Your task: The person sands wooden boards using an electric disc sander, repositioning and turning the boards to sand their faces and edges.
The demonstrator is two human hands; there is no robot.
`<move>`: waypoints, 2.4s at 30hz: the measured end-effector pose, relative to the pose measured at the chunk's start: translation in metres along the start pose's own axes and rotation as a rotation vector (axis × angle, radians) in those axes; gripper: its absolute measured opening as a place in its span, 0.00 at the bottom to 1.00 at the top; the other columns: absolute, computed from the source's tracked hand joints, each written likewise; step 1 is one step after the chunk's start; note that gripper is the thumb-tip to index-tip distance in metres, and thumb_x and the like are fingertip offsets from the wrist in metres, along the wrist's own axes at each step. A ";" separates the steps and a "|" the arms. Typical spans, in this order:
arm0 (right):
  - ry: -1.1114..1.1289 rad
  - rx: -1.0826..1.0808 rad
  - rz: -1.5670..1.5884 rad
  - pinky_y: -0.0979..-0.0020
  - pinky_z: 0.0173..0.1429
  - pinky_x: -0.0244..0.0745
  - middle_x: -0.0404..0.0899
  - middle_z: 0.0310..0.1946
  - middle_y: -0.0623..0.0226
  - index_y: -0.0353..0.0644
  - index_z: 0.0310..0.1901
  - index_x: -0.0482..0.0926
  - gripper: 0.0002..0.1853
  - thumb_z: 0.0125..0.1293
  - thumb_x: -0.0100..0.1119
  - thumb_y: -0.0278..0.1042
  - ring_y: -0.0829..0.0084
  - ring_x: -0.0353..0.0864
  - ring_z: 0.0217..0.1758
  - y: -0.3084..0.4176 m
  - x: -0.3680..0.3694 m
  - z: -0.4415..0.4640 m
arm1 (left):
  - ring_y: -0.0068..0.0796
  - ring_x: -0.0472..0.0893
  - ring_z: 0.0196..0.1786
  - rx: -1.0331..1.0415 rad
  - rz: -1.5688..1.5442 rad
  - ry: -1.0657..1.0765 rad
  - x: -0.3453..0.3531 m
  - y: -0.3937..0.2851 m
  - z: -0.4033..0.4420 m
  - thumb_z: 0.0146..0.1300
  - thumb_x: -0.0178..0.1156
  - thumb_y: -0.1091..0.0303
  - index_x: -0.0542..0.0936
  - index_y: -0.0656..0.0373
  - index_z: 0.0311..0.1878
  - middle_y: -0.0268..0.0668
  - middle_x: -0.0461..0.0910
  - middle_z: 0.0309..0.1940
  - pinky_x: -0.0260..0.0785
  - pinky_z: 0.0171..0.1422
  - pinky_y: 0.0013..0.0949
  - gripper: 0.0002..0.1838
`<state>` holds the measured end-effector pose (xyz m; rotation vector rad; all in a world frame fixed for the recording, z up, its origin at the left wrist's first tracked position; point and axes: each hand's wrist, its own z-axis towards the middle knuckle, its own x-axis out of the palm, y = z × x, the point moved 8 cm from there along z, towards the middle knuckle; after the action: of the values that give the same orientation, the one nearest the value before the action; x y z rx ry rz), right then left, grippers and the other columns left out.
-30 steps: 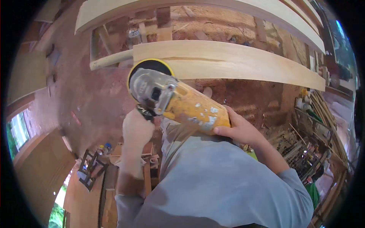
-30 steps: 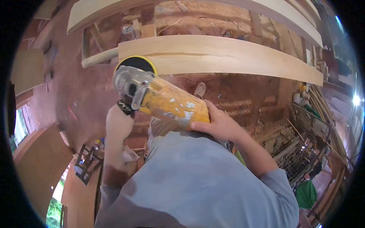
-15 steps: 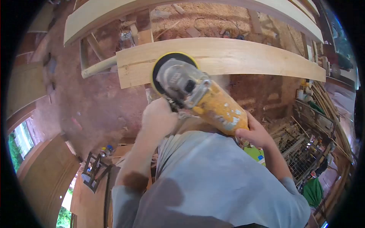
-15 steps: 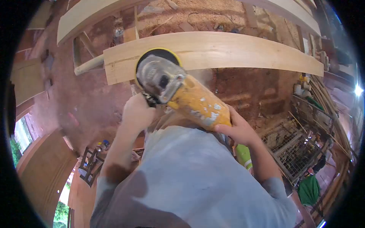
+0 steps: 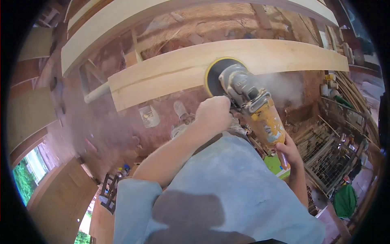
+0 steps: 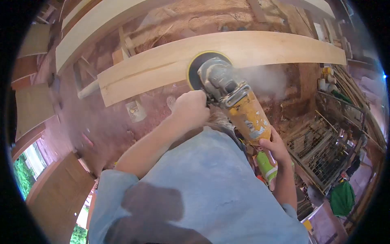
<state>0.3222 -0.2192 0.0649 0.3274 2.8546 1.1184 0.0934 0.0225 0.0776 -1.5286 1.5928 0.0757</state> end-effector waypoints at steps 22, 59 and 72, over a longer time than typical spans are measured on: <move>-0.163 -0.093 0.195 0.68 0.42 0.81 0.81 0.43 0.67 0.41 0.65 0.72 0.33 0.70 0.64 0.59 0.72 0.83 0.38 -0.018 -0.101 0.000 | 0.49 0.89 0.51 0.285 0.148 -0.086 0.006 -0.157 0.110 0.59 0.64 0.69 0.89 0.61 0.46 0.51 0.89 0.47 0.82 0.55 0.50 0.13; 0.413 -0.126 -0.671 0.59 0.74 0.70 0.79 0.65 0.45 0.35 0.76 0.64 0.48 0.64 0.73 0.56 0.55 0.78 0.70 0.135 0.244 0.094 | 0.62 0.85 0.51 -0.553 -0.301 -0.433 -0.089 0.240 -0.151 0.56 0.64 0.68 0.87 0.63 0.42 0.59 0.86 0.40 0.76 0.56 0.57 0.13; 0.215 -0.034 -0.193 0.62 0.77 0.66 0.73 0.70 0.55 0.33 0.77 0.62 0.48 0.61 0.75 0.43 0.64 0.72 0.74 0.113 0.020 0.070 | 0.60 0.86 0.51 -0.334 -0.163 -0.124 -0.047 0.039 -0.004 0.56 0.64 0.68 0.85 0.68 0.40 0.59 0.86 0.43 0.78 0.59 0.55 0.13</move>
<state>0.3318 -0.0877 0.0904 -0.0746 2.9624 1.2299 0.0507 0.0650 0.0888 -1.8671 1.4014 0.3535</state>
